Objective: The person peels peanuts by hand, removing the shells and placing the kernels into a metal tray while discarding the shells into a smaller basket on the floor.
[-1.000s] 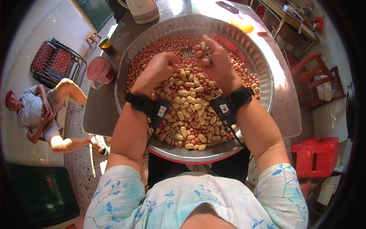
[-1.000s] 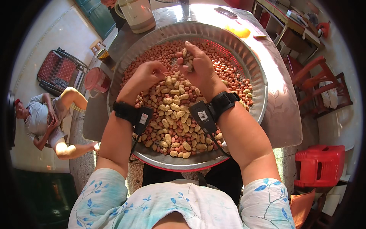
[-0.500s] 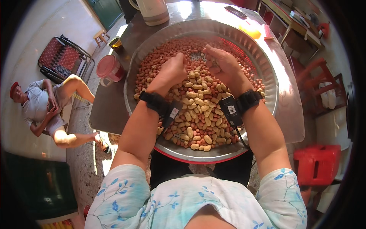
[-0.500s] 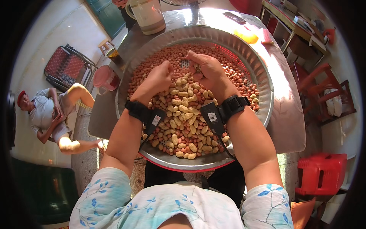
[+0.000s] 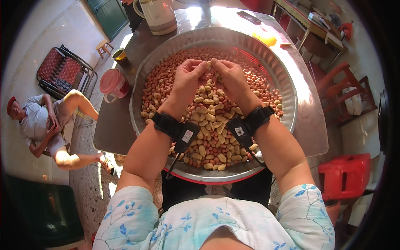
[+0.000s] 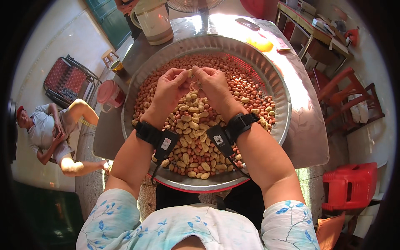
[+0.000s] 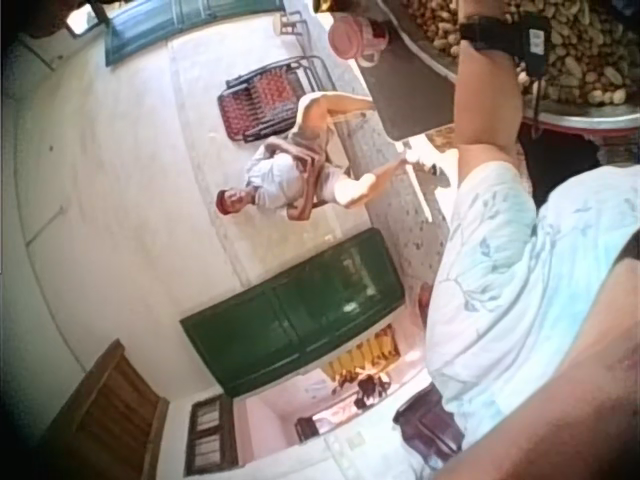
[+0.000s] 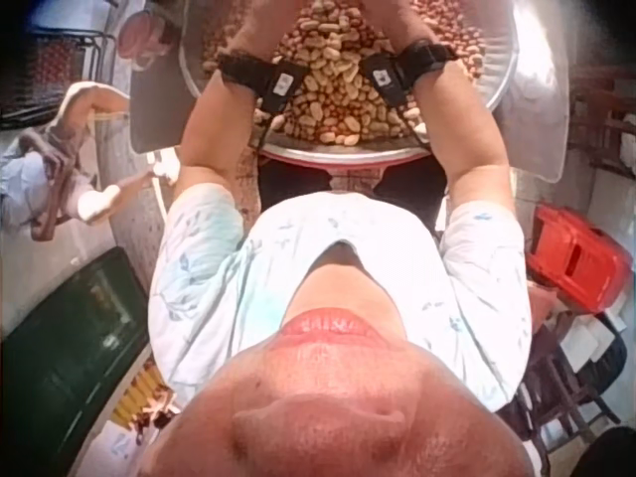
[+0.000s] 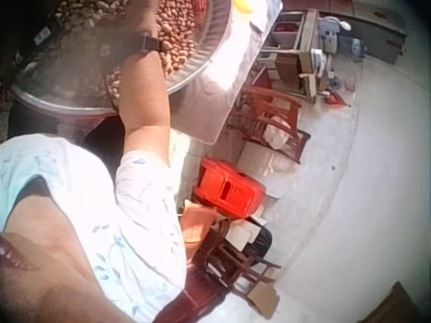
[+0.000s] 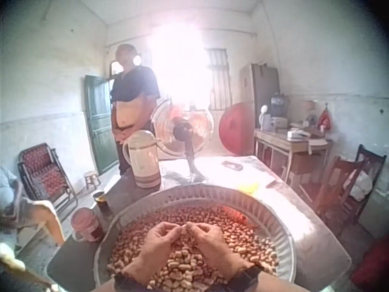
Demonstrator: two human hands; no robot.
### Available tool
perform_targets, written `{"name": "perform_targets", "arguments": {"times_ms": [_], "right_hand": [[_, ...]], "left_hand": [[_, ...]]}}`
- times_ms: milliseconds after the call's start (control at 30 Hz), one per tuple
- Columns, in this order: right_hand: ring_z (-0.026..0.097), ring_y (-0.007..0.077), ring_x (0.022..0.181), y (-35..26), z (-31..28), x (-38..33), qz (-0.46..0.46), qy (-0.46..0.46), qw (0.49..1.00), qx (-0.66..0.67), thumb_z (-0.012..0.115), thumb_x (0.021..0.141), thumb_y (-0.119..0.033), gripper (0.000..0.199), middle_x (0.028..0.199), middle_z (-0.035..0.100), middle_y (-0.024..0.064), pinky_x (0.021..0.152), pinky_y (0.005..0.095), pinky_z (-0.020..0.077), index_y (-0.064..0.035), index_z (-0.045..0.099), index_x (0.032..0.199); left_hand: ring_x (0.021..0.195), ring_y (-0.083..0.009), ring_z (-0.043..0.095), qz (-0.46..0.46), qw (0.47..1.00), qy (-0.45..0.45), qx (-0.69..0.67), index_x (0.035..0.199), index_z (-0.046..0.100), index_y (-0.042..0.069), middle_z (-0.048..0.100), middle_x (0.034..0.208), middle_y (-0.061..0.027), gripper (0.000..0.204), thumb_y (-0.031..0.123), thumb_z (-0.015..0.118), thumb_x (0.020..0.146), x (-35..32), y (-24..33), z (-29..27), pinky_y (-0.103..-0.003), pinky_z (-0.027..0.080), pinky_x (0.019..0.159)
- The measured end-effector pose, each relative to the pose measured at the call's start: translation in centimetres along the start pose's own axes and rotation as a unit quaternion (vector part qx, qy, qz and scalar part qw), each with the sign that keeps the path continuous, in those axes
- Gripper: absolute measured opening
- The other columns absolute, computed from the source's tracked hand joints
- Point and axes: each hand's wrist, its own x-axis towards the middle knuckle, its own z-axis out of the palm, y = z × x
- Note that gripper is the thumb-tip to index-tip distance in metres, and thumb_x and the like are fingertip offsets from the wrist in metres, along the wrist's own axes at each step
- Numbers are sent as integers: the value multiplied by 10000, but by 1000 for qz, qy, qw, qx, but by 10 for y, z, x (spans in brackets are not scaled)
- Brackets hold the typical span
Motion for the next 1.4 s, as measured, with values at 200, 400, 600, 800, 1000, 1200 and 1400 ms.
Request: {"name": "perform_targets", "arguments": {"times_ms": [200, 400, 600, 800, 1000, 1200, 1400], "right_hand": [[489, 39, 553, 3, 2, -4, 0, 31, 997, -68, 594, 795, -213, 180, 665, 557, -5, 436, 166, 377, -35, 593, 818], [497, 63, 558, 11, 4, -4, -22, 37, 997, -60, 559, 797, -142, 133, 667, 563, 11, 482, 187, 397, -13, 590, 778], [493, 58, 545, 14, 13, -4, -57, 56, 990, -113, 555, 801, -145, 134, 662, 569, 13, 489, 190, 397, -24, 594, 762], [505, 51, 587, 3, 0, -7, 45, -57, 993, 90, 560, 821, -197, 128, 688, 543, -15, 482, 178, 393, -70, 563, 806], [490, 41, 523, -3, -12, 4, 10, 4, 972, -233, 582, 793, -262, 184, 609, 549, -24, 450, 170, 364, -84, 599, 750], [480, 97, 502, -10, -19, 8, 3, 45, 975, -216, 572, 753, -192, 151, 599, 537, 19, 428, 182, 351, -43, 574, 735], [478, 115, 564, -2, -5, 4, 77, 52, 962, 258, 488, 785, -161, 131, 754, 529, 73, 435, 185, 381, -54, 476, 860]], "left_hand": [[625, -70, 523, 63, 986, 57, 143, 875, 501, 35, 562, 735, -32, 92, 117, 525, 840, -8, -4, 16, -194, 461, 528], [524, -39, 422, 92, 967, 43, 234, 935, 486, 52, 466, 669, 19, 144, 127, 371, 892, -12, -11, 26, -179, 394, 433], [549, -50, 433, -38, 987, 108, 110, 1023, 455, 72, 476, 702, 15, 205, 134, 298, 906, -11, 0, 27, -184, 358, 423], [517, -63, 386, -67, 995, 20, -70, 1056, 439, 67, 412, 638, 19, 217, 149, 297, 915, -12, 11, 19, -193, 294, 424], [542, -61, 397, 58, 964, 46, 255, 1022, 475, 37, 436, 629, -3, 196, 141, 372, 890, 2, 8, -10, -200, 322, 468], [551, -72, 434, 40, 883, 64, 464, 992, 493, 7, 497, 671, -25, 196, 135, 411, 868, 13, 10, -24, -230, 369, 486], [565, -101, 453, -131, 978, 70, -146, 970, 452, 43, 511, 720, -41, 176, 184, 377, 896, 1, -1, -2, -241, 400, 467]]}}
